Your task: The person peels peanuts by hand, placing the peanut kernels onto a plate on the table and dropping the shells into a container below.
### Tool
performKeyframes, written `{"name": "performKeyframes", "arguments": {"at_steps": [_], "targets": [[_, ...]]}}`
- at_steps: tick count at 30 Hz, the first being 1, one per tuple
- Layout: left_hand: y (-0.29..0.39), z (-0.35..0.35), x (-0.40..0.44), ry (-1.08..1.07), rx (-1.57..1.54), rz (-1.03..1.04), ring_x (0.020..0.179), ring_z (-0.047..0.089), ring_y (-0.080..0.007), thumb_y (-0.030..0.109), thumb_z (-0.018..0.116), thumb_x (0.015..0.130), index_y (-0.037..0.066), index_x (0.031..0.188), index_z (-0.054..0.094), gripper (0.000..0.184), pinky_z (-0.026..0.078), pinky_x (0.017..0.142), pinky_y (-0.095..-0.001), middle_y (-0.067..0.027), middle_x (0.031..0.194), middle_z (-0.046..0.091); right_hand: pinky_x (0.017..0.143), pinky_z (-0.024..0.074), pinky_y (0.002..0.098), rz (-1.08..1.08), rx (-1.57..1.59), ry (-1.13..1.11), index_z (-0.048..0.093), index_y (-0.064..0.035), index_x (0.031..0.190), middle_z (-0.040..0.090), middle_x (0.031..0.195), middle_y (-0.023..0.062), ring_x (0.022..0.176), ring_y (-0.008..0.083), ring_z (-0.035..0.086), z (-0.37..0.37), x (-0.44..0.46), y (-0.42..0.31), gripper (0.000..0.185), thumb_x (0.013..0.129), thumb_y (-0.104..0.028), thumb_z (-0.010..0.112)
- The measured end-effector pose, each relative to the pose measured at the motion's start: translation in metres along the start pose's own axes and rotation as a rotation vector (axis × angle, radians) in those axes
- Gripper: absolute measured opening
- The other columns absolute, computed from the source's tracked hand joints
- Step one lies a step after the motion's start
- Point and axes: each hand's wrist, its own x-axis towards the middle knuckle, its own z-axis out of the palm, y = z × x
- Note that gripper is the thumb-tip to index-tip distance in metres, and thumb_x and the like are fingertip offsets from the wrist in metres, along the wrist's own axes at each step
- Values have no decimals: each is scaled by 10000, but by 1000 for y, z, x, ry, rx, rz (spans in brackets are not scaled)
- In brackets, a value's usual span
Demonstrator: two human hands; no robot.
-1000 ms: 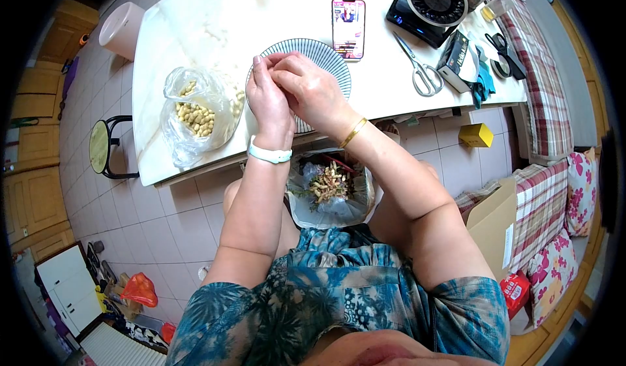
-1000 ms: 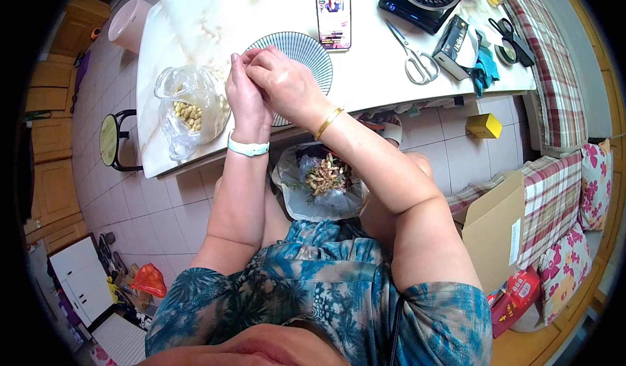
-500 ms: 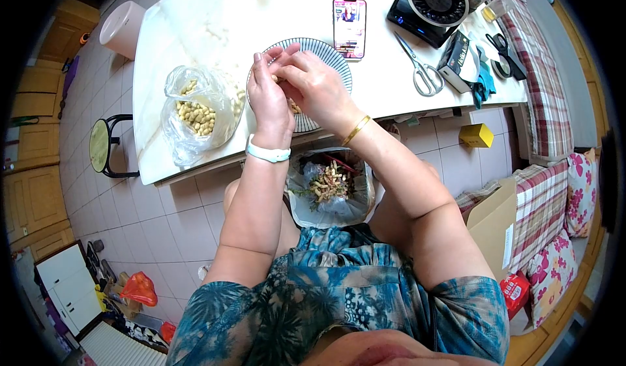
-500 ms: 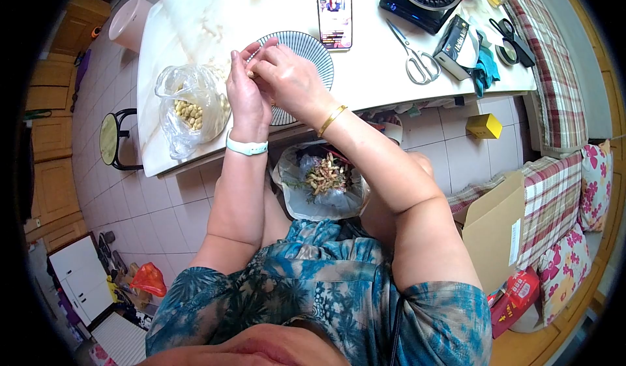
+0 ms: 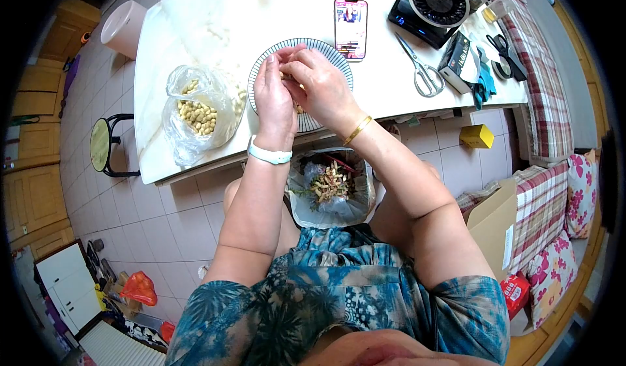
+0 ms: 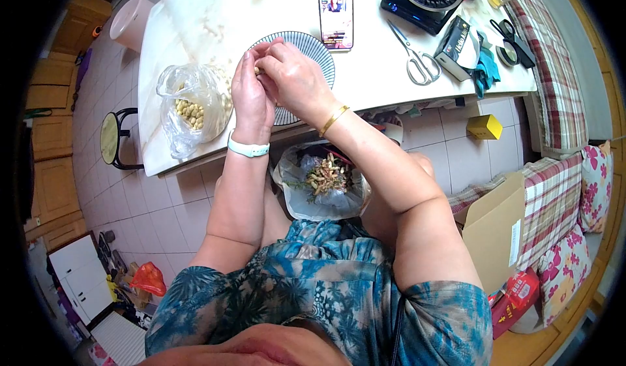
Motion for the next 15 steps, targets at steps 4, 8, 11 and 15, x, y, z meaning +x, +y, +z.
{"name": "performKeyframes", "arguments": {"at_steps": [4,8,11,15], "targets": [[-2,0,-1,-23,1,8,1030,624,-197,263,276,1137,-19,1147,602,431,520,957,-333,-153,1138,665,779,553,372,-1,30,10,665,-34,980,660,1014,99,919,290,646,-3,3,0,229,769,-8,751],[-2,-5,0,-33,-9,-27,1003,626,-157,273,328,1132,-10,1201,616,410,540,900,-307,-111,1106,663,803,564,363,19,-4,0,671,-26,935,684,1032,82,941,274,645,-9,5,5,152,789,-23,712],[4,-7,0,-72,33,-57,984,634,-138,248,397,1118,-9,1244,616,360,559,862,-303,-89,1104,664,790,560,368,37,-36,-11,678,-32,942,677,988,73,922,274,635,-11,5,13,140,806,-32,710],[20,-6,-4,-96,170,-164,999,656,-137,196,517,1080,-17,1273,615,304,585,857,-297,-77,1119,670,764,554,381,77,-63,-25,697,-37,967,660,933,77,894,276,621,-17,8,16,141,832,-67,723]]}}
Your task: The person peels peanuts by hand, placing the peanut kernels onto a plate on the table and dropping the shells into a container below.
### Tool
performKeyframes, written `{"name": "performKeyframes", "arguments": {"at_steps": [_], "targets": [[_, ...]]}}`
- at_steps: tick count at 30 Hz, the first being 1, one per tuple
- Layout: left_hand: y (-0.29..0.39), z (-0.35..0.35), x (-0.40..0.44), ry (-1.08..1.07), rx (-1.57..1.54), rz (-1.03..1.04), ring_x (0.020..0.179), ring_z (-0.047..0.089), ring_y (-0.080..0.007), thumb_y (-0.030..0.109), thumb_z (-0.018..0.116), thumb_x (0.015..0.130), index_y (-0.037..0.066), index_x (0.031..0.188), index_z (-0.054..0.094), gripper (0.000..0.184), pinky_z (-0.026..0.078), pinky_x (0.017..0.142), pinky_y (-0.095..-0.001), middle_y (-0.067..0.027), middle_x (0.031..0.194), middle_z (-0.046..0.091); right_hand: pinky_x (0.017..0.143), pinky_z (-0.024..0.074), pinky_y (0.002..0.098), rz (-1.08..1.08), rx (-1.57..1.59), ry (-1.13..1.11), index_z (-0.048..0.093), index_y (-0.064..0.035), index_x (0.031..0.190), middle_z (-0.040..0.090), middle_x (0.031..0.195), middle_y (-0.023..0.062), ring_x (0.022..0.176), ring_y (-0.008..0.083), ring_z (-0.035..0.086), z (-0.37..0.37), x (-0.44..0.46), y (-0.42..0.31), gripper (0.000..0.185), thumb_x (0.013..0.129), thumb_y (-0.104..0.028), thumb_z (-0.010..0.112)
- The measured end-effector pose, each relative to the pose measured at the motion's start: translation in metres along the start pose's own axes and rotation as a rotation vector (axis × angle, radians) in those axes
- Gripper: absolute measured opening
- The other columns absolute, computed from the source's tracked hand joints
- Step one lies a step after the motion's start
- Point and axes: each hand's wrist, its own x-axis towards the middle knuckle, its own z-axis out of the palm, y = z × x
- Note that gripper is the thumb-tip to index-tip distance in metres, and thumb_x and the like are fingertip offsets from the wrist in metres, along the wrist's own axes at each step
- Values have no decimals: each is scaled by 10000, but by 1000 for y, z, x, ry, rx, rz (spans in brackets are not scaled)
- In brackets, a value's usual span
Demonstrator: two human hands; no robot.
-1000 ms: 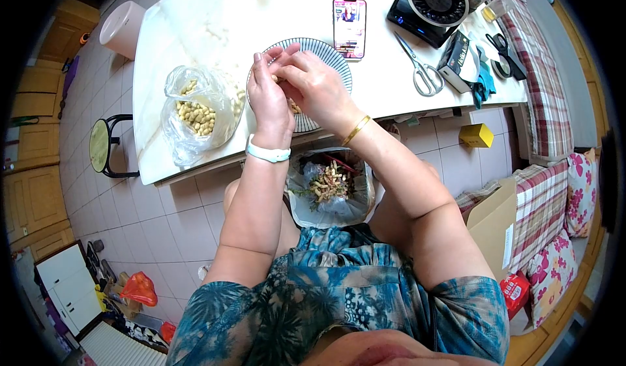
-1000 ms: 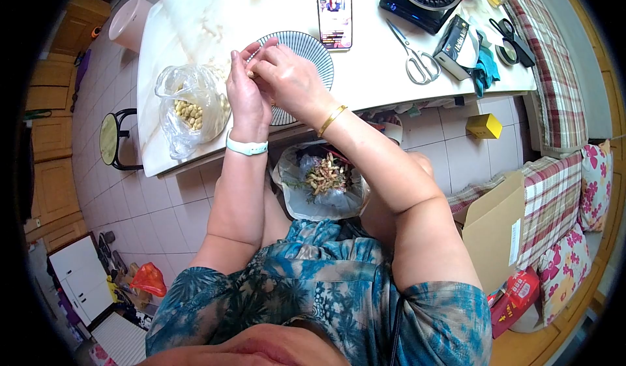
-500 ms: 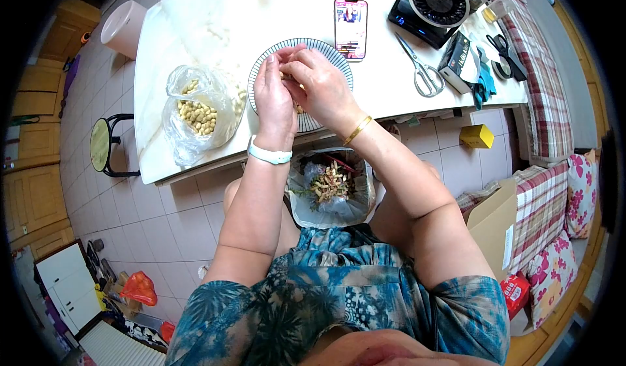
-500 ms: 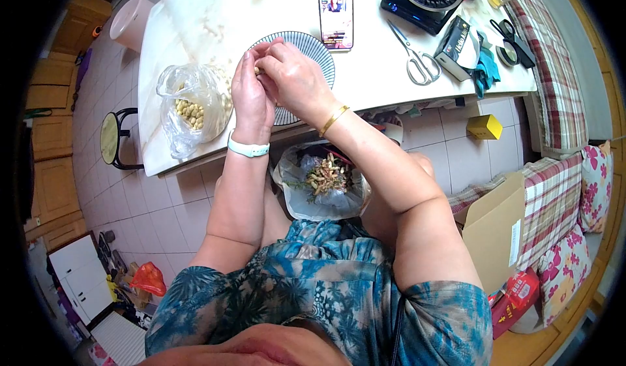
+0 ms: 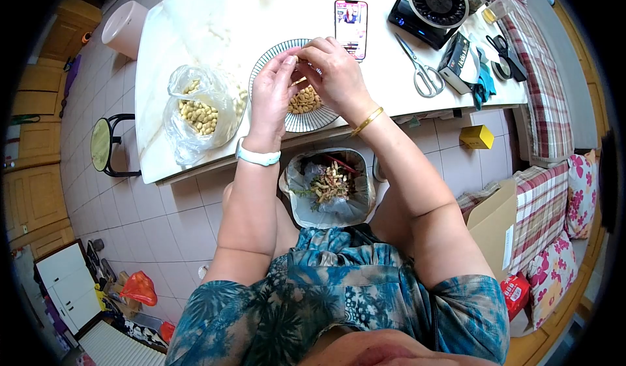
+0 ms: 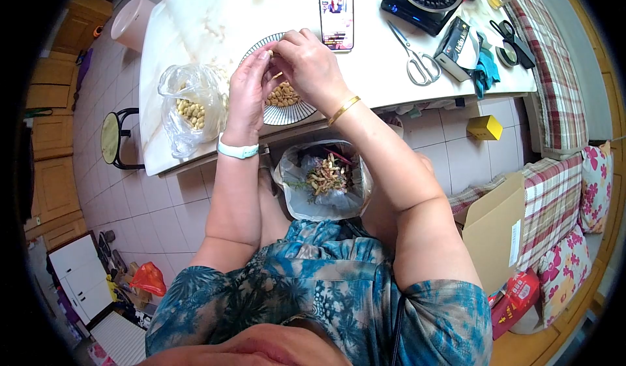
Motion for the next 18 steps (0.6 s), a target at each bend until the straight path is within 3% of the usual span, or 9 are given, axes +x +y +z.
{"name": "performKeyframes", "arguments": {"at_steps": [18], "targets": [[6,-30,6,-76,138,-99,911,706,-137,119,562,1042,-57,1290,619,309,612,832,-281,-85,1047,718,734,545,396,-21,94,-66,649,-19,877,625,871,103,845,304,640,-4,0,-1,112,807,-55,729]]}}
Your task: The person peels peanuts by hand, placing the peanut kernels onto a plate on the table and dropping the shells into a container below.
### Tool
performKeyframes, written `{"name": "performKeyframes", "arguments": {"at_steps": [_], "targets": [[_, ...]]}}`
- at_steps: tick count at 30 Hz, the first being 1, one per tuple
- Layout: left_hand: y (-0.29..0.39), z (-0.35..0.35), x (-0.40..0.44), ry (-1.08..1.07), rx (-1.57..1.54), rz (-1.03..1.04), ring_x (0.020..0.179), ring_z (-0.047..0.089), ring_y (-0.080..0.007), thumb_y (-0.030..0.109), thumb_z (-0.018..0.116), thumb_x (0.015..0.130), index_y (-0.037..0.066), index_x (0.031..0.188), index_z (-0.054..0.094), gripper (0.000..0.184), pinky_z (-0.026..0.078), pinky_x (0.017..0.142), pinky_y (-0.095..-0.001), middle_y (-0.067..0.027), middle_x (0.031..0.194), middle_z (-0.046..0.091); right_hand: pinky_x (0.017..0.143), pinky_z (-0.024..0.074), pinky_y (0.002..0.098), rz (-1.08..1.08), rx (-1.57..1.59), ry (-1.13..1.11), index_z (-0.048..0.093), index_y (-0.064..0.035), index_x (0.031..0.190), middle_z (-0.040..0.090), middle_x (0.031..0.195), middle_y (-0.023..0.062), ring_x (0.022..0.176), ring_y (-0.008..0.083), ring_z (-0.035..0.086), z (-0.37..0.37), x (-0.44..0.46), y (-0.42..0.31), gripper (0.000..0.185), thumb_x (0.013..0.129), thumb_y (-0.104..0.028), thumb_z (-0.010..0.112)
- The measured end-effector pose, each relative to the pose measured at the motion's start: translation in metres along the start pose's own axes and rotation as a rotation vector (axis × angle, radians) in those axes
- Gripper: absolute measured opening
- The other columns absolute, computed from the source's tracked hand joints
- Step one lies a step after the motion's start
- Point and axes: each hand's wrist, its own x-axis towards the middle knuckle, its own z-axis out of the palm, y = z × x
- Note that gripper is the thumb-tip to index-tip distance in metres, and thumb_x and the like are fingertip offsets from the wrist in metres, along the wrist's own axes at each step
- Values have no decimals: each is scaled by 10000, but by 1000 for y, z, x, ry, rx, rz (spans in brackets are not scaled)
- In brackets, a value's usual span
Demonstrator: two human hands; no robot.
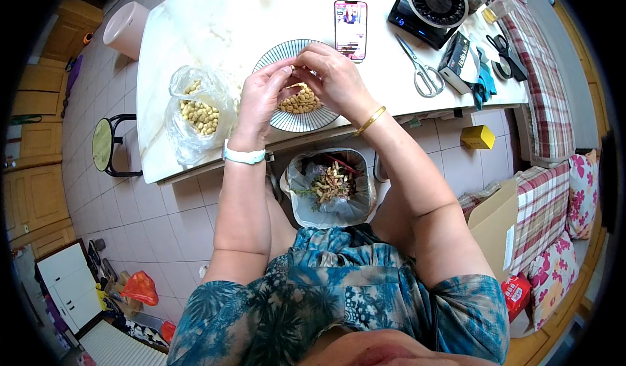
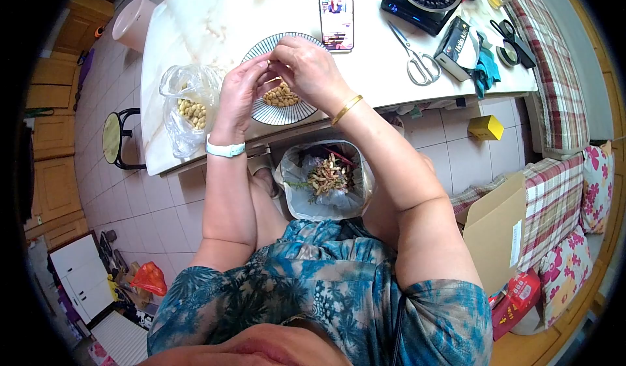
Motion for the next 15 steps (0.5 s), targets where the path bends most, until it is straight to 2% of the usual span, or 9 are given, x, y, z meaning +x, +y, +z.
{"name": "performKeyframes", "arguments": {"at_steps": [7,15], "targets": [[3,-1,-1,-50,102,-3,946,717,-150,119,559,1033,-64,1300,610,327,605,834,-272,-112,1082,726,702,555,401,111,84,-129,669,-27,931,650,906,102,805,308,680,-6,-2,4,122,866,-119,715],[4,-2,-2,-75,136,-12,929,722,-156,128,577,1021,-67,1279,625,327,599,828,-267,-112,1066,732,711,559,395,124,132,-156,679,-22,930,660,891,105,799,302,684,-11,-3,3,133,863,-127,727]]}}
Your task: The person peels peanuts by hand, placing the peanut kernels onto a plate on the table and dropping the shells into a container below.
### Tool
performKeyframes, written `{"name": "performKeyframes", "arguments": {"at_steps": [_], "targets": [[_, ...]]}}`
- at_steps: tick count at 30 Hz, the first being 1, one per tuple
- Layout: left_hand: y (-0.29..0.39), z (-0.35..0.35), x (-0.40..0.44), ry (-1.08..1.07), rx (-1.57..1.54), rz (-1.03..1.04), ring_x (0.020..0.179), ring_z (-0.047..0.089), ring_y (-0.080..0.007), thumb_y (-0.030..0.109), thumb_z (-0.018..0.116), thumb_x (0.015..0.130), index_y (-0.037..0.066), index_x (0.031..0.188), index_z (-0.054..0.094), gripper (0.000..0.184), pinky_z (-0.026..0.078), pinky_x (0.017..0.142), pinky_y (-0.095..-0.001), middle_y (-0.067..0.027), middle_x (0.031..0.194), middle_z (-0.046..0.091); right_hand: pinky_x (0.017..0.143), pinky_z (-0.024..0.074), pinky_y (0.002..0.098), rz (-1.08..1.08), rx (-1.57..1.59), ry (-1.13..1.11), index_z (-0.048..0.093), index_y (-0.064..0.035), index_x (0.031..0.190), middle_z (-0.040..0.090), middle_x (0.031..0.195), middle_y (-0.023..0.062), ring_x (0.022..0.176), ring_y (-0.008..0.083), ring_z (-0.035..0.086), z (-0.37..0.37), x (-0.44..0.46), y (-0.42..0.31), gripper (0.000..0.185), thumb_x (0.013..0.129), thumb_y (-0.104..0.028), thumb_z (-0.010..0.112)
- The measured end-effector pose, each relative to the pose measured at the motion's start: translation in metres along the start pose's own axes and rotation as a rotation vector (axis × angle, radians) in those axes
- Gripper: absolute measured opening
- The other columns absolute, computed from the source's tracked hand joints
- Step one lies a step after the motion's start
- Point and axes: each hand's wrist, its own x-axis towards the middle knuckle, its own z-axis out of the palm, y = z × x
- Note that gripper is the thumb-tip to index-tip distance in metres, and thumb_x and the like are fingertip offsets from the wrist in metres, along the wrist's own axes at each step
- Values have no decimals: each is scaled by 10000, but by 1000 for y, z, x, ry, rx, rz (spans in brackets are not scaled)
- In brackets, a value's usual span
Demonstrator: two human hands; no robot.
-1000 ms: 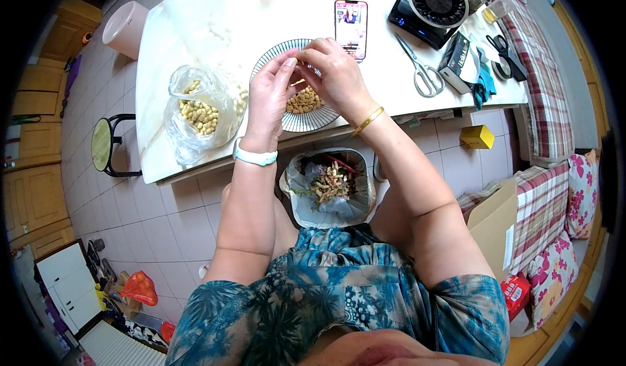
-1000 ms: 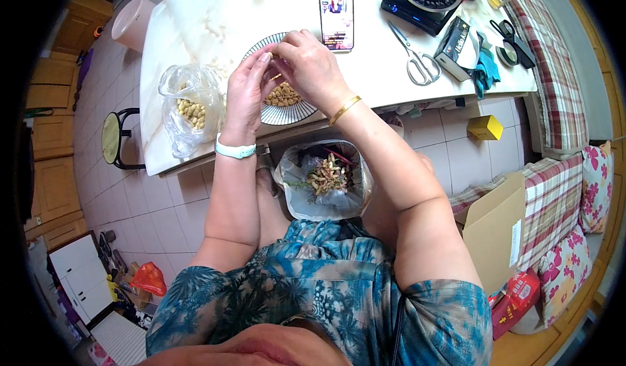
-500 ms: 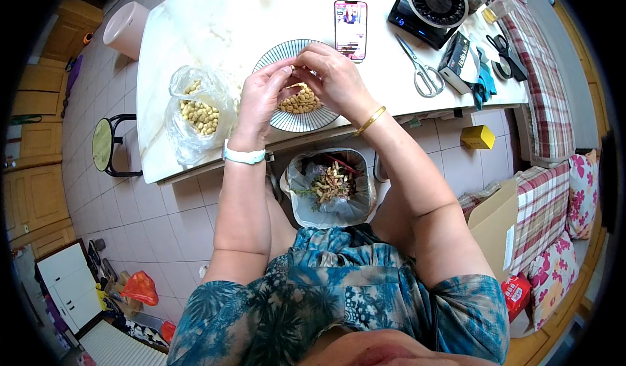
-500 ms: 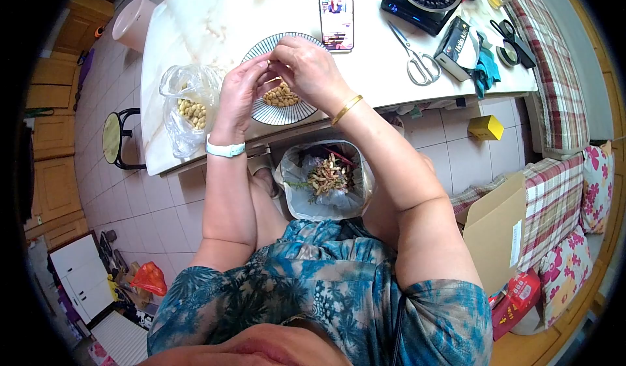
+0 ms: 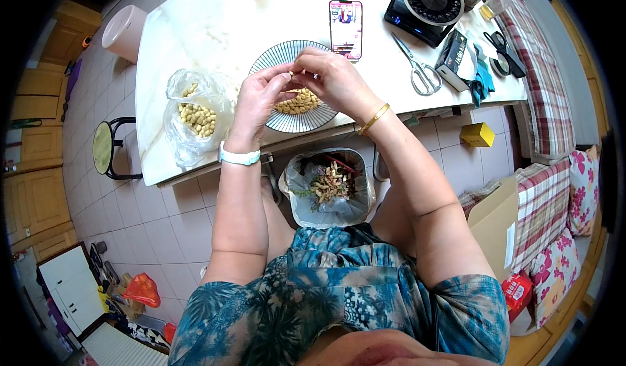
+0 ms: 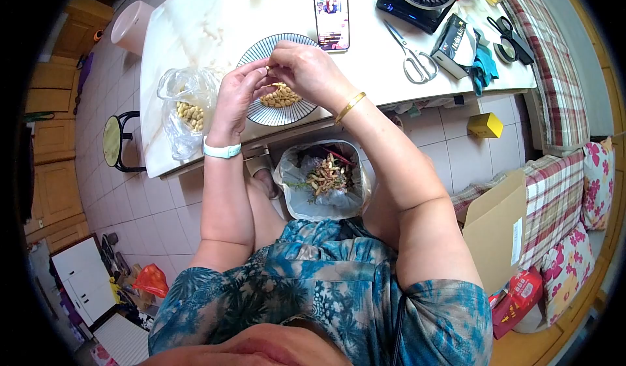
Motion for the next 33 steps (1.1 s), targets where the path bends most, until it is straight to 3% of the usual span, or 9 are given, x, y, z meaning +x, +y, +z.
{"name": "performKeyframes", "arguments": {"at_steps": [22,33], "targets": [[-7,-3,4,-1,37,11,937,717,-158,65,584,985,-67,1230,657,288,605,824,-270,-121,1078,728,711,567,347,15,201,-31,743,-9,951,674,901,109,783,254,692,2,-2,6,123,867,-98,760],[-9,0,3,34,45,-3,912,720,-138,35,534,967,-54,1201,673,285,594,796,-246,-102,1031,739,719,564,352,46,112,-34,747,3,917,667,885,111,782,262,688,8,-2,4,114,839,-79,760]]}}
